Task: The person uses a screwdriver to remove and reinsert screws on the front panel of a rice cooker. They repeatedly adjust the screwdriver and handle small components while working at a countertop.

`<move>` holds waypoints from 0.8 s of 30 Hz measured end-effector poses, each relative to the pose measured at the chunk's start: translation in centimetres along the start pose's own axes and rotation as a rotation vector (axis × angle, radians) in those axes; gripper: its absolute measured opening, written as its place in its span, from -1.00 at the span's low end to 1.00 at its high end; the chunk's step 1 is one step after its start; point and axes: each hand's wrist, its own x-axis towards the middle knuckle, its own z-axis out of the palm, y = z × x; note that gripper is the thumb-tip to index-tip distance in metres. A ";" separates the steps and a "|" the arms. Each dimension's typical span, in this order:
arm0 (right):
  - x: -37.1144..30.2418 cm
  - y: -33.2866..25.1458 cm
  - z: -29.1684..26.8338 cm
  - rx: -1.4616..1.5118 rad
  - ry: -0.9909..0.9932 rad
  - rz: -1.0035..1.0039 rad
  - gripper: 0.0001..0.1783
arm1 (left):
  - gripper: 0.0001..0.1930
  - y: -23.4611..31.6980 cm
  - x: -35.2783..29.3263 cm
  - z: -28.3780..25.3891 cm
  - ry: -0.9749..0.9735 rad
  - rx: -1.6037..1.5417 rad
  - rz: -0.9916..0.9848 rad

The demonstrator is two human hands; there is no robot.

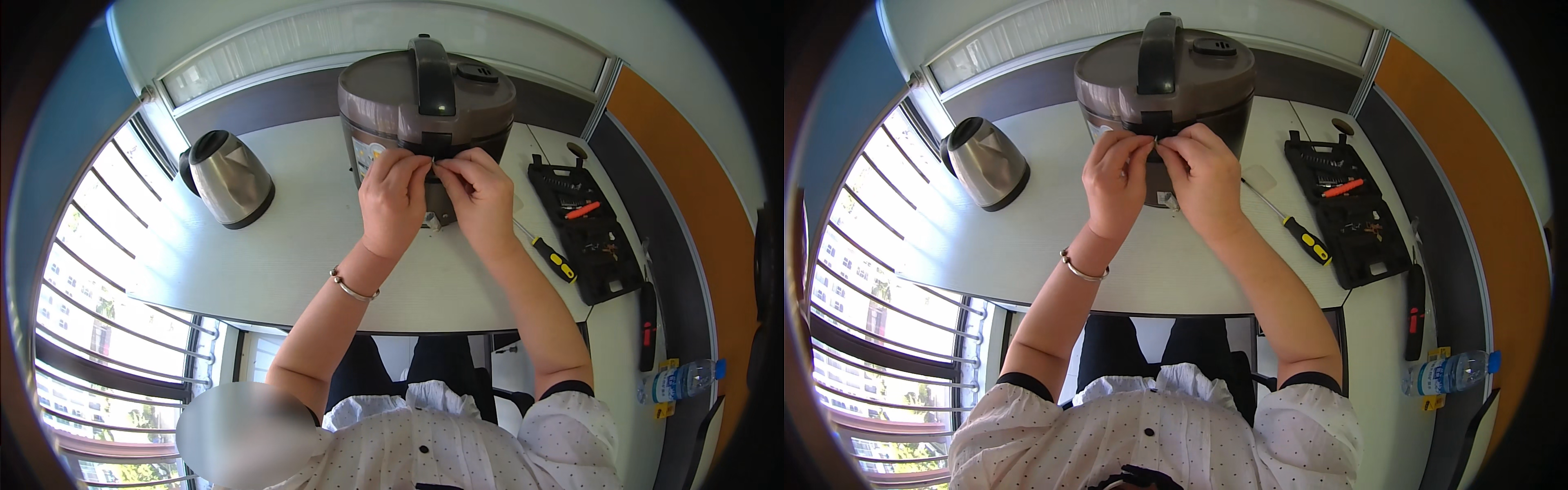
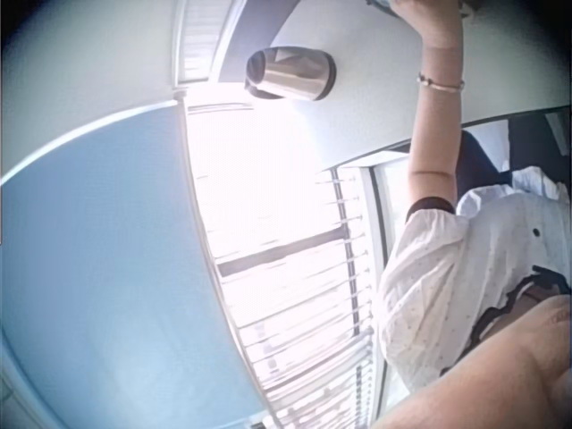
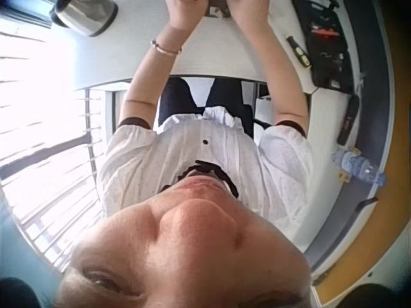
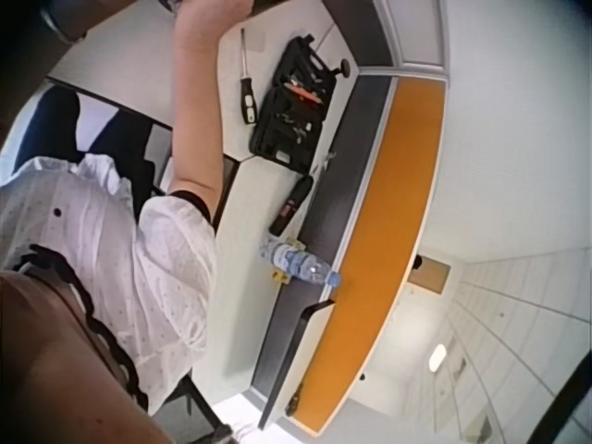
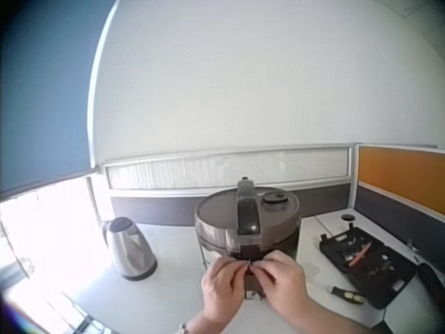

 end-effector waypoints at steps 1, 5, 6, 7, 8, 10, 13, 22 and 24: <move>0.0 -0.1 0.1 -0.014 0.009 -0.001 -0.93 | -0.93 0.0 0.0 0.0 0.004 0.011 0.003; -0.2 -0.5 0.4 -0.036 0.039 0.011 -0.93 | -0.93 0.4 -0.1 0.4 0.040 0.036 -0.014; -0.3 -0.4 0.4 -0.033 0.044 0.018 -0.93 | -0.93 0.4 -0.1 0.5 0.050 0.046 -0.007; -0.3 -0.4 0.4 -0.032 0.044 0.015 -0.93 | -0.93 0.4 -0.1 0.6 0.059 0.055 0.000; -0.3 -0.4 0.4 -0.031 0.044 0.012 -0.93 | -0.93 0.4 -0.1 0.7 0.066 0.049 -0.030; -0.3 -0.3 0.4 -0.026 0.042 0.013 -0.92 | -0.93 0.5 -0.2 0.9 0.078 0.035 -0.091; -0.5 -0.2 0.4 -0.006 0.033 0.022 -0.92 | -0.92 0.7 -0.1 0.7 0.050 -0.013 -0.192; -1.1 -0.1 0.7 0.039 0.026 0.031 -0.90 | -0.88 1.2 0.5 0.6 0.088 -0.187 -0.484; -1.2 0.0 0.6 0.041 0.026 0.033 -0.90 | -0.87 1.3 0.5 0.7 0.090 -0.161 -0.440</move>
